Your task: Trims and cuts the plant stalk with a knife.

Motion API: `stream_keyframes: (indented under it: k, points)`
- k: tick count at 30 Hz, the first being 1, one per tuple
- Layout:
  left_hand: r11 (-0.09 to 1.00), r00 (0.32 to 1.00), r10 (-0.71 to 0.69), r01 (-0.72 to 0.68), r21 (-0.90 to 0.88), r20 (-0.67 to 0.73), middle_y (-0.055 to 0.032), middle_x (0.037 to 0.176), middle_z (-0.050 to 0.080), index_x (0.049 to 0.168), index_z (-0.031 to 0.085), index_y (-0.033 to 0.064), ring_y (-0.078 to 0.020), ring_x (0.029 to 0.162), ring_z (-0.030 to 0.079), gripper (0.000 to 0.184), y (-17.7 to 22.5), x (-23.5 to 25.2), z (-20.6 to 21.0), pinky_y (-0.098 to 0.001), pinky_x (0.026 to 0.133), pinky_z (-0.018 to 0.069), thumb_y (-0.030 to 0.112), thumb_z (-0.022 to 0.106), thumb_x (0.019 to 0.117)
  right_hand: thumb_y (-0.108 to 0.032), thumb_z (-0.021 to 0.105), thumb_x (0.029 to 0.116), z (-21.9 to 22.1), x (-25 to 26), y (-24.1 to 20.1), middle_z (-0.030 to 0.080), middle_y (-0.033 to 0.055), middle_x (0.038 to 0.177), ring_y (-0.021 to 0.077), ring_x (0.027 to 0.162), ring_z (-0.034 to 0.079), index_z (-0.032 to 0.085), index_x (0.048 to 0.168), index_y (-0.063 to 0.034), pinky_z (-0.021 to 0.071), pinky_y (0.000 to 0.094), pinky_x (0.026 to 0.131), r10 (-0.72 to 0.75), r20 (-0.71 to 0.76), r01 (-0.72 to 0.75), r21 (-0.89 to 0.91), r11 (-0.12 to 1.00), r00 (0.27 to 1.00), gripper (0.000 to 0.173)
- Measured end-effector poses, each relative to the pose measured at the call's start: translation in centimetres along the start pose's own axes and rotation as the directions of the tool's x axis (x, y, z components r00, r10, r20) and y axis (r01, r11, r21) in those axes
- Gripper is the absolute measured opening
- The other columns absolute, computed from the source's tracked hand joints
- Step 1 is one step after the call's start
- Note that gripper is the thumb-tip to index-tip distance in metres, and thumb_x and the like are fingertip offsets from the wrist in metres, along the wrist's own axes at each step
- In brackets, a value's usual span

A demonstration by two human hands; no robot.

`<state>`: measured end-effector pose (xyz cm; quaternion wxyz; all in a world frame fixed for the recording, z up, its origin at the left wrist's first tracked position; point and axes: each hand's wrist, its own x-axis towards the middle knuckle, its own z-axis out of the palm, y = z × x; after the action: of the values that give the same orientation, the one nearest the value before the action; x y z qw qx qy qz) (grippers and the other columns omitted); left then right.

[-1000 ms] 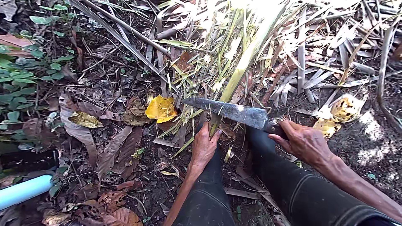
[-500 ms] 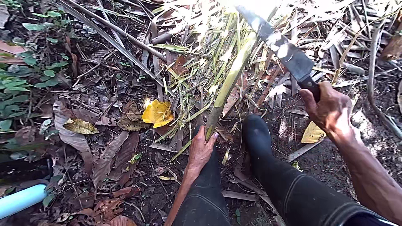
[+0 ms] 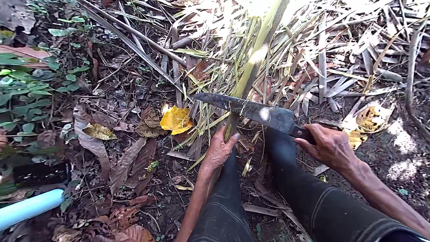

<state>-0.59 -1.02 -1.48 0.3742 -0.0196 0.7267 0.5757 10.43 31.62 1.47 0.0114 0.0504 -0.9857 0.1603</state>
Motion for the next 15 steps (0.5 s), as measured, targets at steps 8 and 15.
stream_keyframes:
  k: [8,15]
  points:
    - [0.991,0.998,0.028,-0.021,0.136,-0.049,-0.0029,0.074,0.06,0.13,0.057,0.0083,-0.0117,0.055,0.058,0.038,-0.3,-0.2,0.5,-0.0297,0.056,0.0547,0.032,0.065,0.1011,-0.059,0.045,0.1021,-0.3,0.0,-0.7,0.063,0.0179,0.072,0.0354,0.055,0.064,0.064,0.094,0.0028,0.0475,0.05,0.044,0.046,0.007,-0.045,-0.088,0.995,0.999,0.065]
    - [0.994,0.995,0.055,-0.047,0.097,-0.08,-0.0005,0.072,0.058,0.131,0.056,0.0043,-0.0091,0.054,0.056,0.041,-0.3,-0.7,0.2,-0.0263,0.055,0.054,0.031,0.063,0.1009,-0.053,0.058,0.0983,1.3,3.6,-2.7,0.066,0.0186,0.081,0.0364,0.062,0.066,0.066,0.105,0.0032,0.0506,0.0516,0.049,0.07,-0.074,-0.073,-0.028,0.997,0.995,0.057]
